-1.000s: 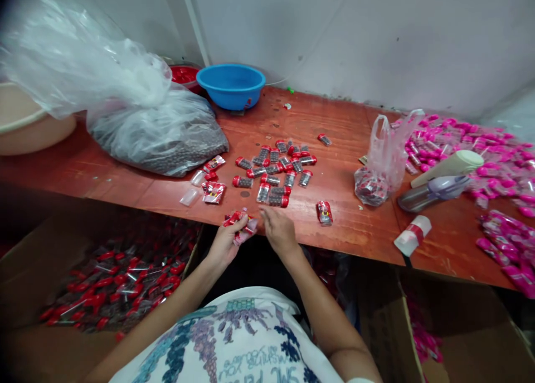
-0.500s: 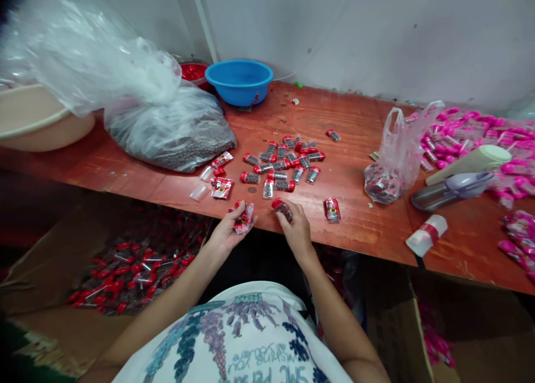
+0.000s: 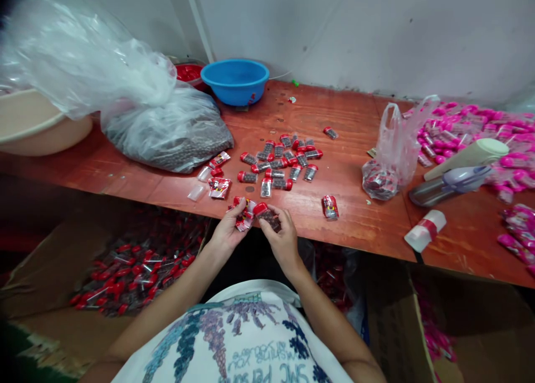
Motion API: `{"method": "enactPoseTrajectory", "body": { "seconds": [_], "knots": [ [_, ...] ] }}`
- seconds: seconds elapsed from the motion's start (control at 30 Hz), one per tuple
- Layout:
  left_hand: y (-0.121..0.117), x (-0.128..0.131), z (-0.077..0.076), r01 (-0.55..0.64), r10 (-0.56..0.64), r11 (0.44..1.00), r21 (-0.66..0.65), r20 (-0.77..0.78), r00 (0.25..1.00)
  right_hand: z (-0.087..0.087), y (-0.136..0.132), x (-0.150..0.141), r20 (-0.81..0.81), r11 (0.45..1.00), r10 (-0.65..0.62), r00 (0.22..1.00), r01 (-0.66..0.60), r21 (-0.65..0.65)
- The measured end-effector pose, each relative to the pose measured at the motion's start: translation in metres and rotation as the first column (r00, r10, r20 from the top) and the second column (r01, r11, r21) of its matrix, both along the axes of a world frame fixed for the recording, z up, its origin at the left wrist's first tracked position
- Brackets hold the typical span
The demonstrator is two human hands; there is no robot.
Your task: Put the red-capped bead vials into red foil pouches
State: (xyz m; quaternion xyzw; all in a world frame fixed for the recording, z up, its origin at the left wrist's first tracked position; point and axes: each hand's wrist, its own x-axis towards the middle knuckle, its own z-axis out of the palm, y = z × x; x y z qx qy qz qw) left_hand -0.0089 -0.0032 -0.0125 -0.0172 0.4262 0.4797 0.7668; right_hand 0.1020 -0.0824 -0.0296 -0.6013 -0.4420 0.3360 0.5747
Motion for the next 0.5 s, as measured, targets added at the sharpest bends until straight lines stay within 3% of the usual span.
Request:
{"method": "enactPoseTrajectory", "body": {
  "seconds": [0.3, 0.5],
  "knots": [
    [-0.008, 0.003, 0.0, 0.027, 0.002, 0.972, 0.233, -0.125, 0.992, -0.001, 0.002, -0.009, -0.158, 0.999, -0.012, 0.987, 0.007, -0.032],
    [-0.013, 0.001, 0.005, 0.04, 0.021, 0.942, 0.334, -0.178, 0.984, -0.006, 0.0, -0.01, -0.084, 0.999, 0.035, 0.996, -0.033, 0.022]
  ]
}}
